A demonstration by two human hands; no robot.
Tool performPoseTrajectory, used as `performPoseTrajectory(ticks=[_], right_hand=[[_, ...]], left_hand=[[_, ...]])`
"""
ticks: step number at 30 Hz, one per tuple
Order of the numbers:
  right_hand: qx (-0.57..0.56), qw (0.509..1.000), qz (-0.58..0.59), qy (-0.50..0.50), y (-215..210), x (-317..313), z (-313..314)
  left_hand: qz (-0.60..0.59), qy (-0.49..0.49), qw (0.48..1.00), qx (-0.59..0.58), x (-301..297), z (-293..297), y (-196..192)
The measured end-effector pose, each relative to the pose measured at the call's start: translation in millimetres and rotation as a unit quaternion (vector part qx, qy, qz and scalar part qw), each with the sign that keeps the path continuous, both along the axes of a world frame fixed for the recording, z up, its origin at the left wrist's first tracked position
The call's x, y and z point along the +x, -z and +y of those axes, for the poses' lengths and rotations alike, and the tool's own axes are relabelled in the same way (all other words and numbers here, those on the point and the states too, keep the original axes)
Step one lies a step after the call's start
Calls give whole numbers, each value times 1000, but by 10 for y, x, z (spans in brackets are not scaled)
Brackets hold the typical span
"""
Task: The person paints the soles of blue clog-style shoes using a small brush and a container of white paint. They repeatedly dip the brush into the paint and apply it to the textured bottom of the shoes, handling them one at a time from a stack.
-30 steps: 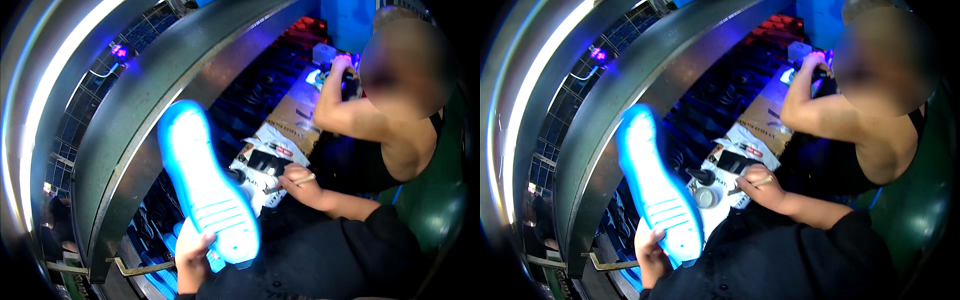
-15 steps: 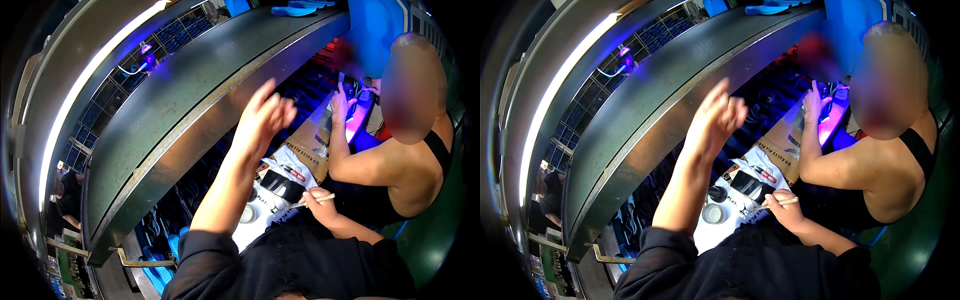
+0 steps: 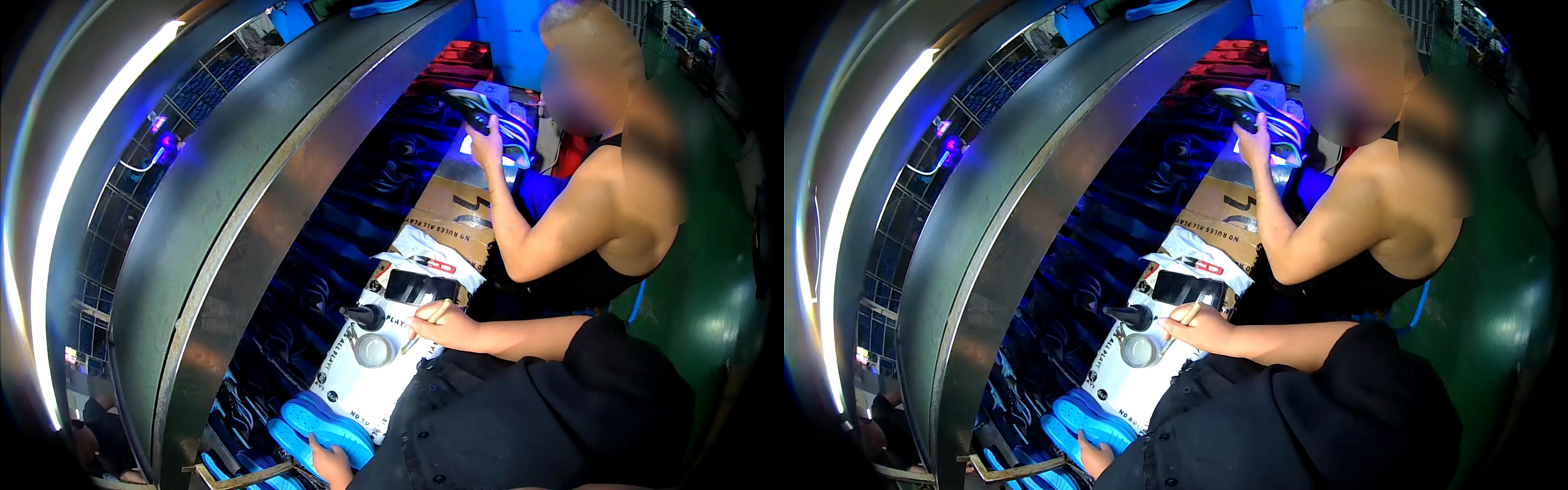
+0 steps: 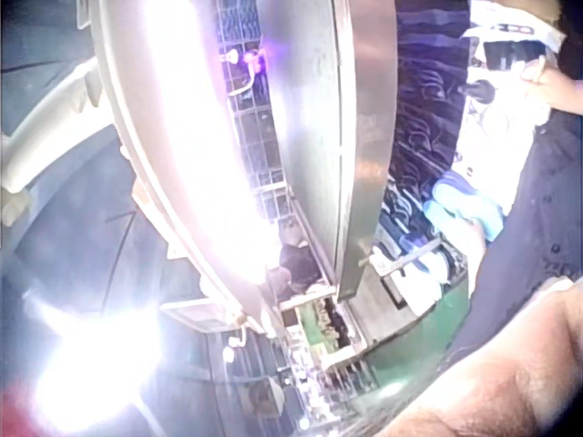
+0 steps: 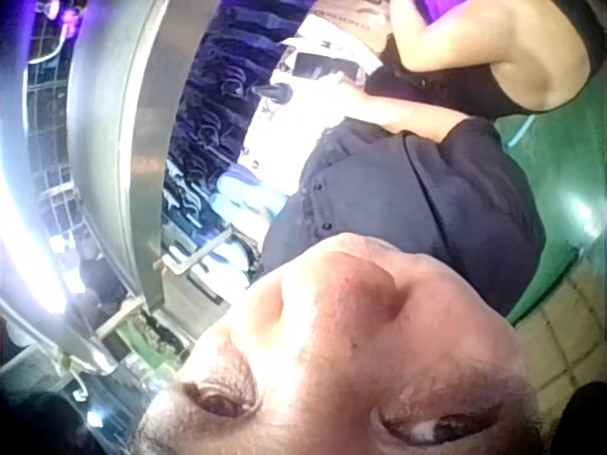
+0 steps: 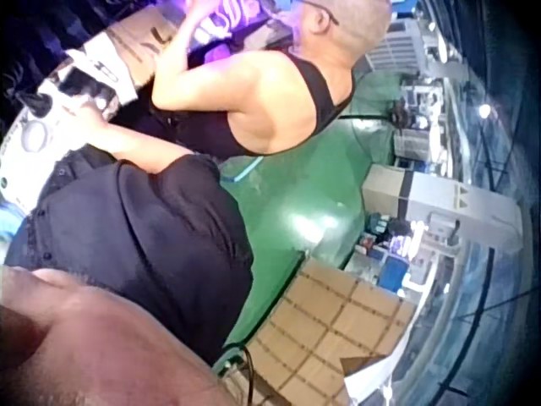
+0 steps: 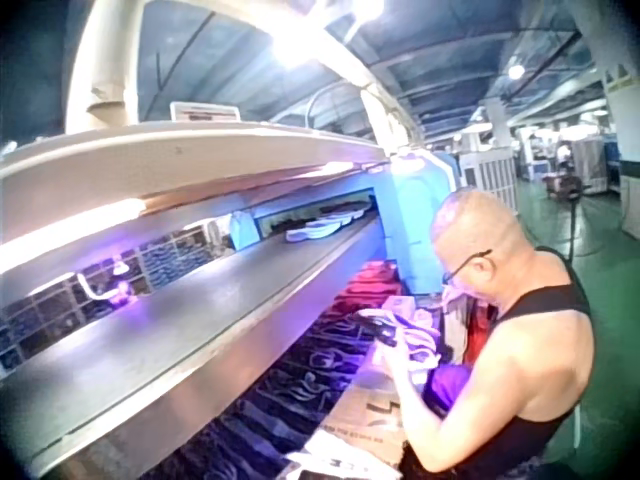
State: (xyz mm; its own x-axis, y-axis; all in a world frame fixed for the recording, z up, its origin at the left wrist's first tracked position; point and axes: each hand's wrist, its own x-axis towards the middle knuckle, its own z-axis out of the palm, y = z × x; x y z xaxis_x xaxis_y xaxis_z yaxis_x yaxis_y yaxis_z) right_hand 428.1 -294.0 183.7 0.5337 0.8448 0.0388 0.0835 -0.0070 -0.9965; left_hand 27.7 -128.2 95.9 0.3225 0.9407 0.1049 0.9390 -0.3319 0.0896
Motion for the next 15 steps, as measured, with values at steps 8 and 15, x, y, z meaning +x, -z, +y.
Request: performPoseTrajectory(ticks=[8,15], right_hand=[[-41,999,12,3,106,-213,98],[-40,997,69,3,214,-249,178]], left_hand=[[6,-24,995,-96,-22,-64,-194],[-70,-22,993,-94,-193,-31,-76]])
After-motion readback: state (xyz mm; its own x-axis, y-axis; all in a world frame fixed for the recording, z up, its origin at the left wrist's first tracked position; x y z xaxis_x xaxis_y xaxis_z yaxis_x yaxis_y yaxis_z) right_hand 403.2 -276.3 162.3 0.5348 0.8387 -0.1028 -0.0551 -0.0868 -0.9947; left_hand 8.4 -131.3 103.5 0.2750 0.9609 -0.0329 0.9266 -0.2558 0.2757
